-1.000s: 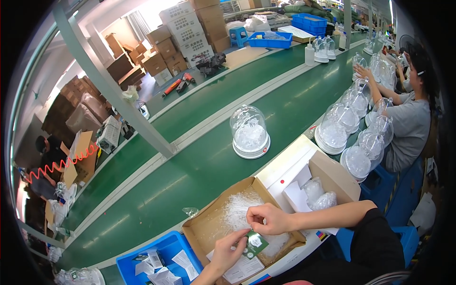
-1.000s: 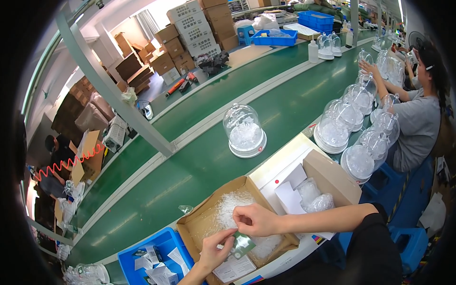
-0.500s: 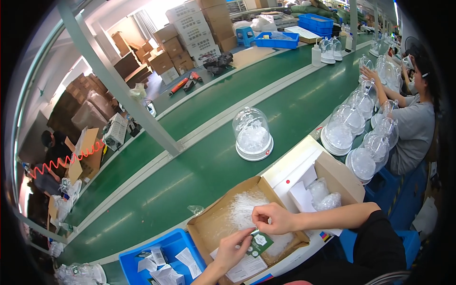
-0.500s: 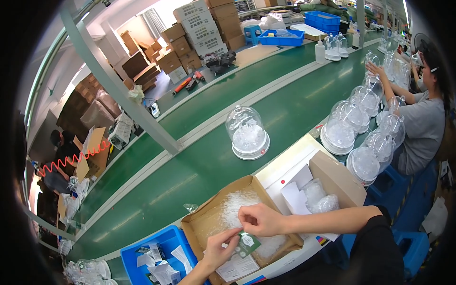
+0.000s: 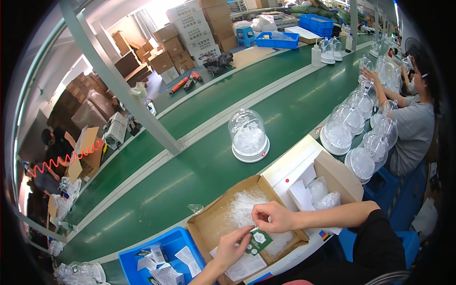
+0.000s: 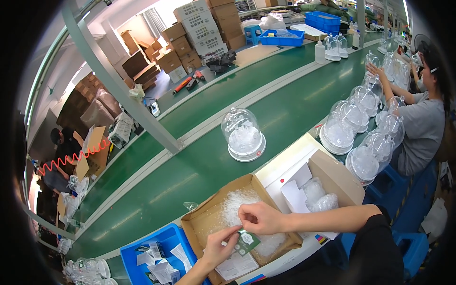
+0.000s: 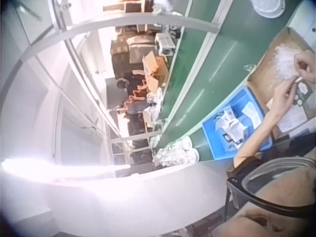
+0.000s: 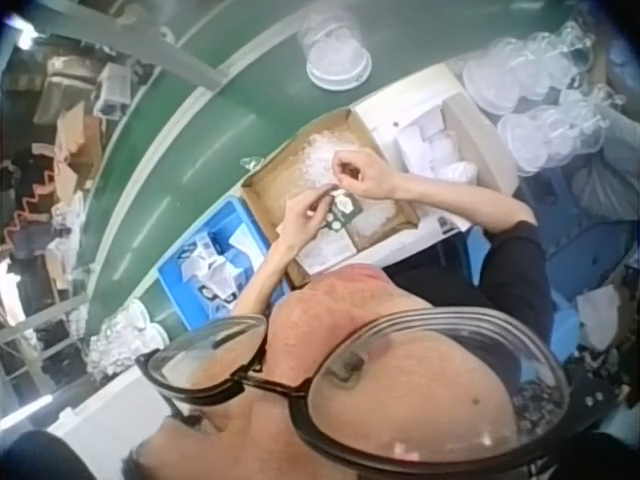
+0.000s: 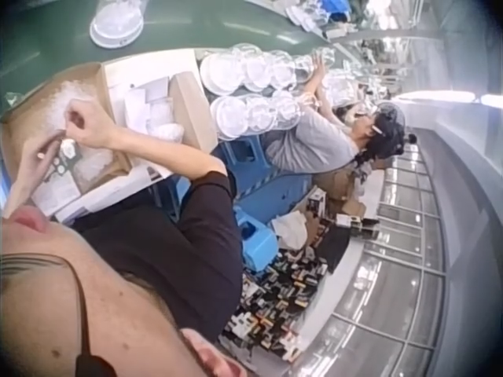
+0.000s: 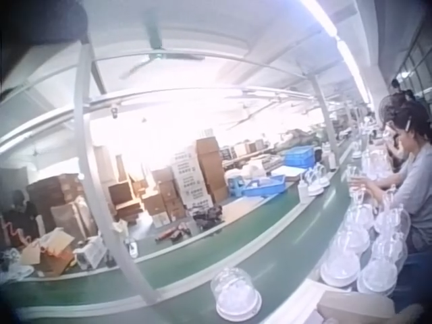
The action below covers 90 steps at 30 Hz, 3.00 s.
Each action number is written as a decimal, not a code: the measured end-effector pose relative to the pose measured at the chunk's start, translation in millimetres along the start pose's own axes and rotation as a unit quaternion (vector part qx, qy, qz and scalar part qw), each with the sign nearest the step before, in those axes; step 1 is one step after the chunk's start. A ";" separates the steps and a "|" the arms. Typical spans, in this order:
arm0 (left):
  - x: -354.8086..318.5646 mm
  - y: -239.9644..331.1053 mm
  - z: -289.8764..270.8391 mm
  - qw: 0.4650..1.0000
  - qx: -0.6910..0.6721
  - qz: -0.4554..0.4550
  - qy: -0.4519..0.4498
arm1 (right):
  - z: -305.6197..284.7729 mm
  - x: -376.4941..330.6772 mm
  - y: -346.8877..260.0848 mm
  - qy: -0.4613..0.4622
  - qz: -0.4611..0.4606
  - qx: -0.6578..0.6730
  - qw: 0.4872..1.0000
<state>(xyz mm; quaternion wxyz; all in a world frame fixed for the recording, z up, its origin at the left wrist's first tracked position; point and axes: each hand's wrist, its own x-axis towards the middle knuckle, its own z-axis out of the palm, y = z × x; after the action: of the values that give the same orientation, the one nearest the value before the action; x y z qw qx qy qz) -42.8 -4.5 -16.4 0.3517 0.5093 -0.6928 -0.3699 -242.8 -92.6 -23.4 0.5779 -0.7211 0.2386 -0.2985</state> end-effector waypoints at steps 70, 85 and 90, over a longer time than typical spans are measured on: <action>272.9 -9.1 -102.7 0.986 0.115 0.086 0.090 | -133.0 211.4 18.7 0.261 -0.137 -0.157 0.942; 256.7 -21.0 -109.2 0.980 0.115 0.123 0.103 | -129.2 223.3 7.2 0.153 -0.044 -0.167 0.973; 257.1 -27.9 -118.1 0.994 0.027 0.029 0.100 | -119.0 233.8 17.7 0.194 -0.161 -0.242 0.937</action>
<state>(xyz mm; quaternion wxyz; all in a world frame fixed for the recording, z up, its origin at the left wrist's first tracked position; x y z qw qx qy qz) 11.6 -276.9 44.3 0.4163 0.5326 -0.6783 -0.2880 -161.3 -339.8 13.8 0.2728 -0.7961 0.2913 -0.4550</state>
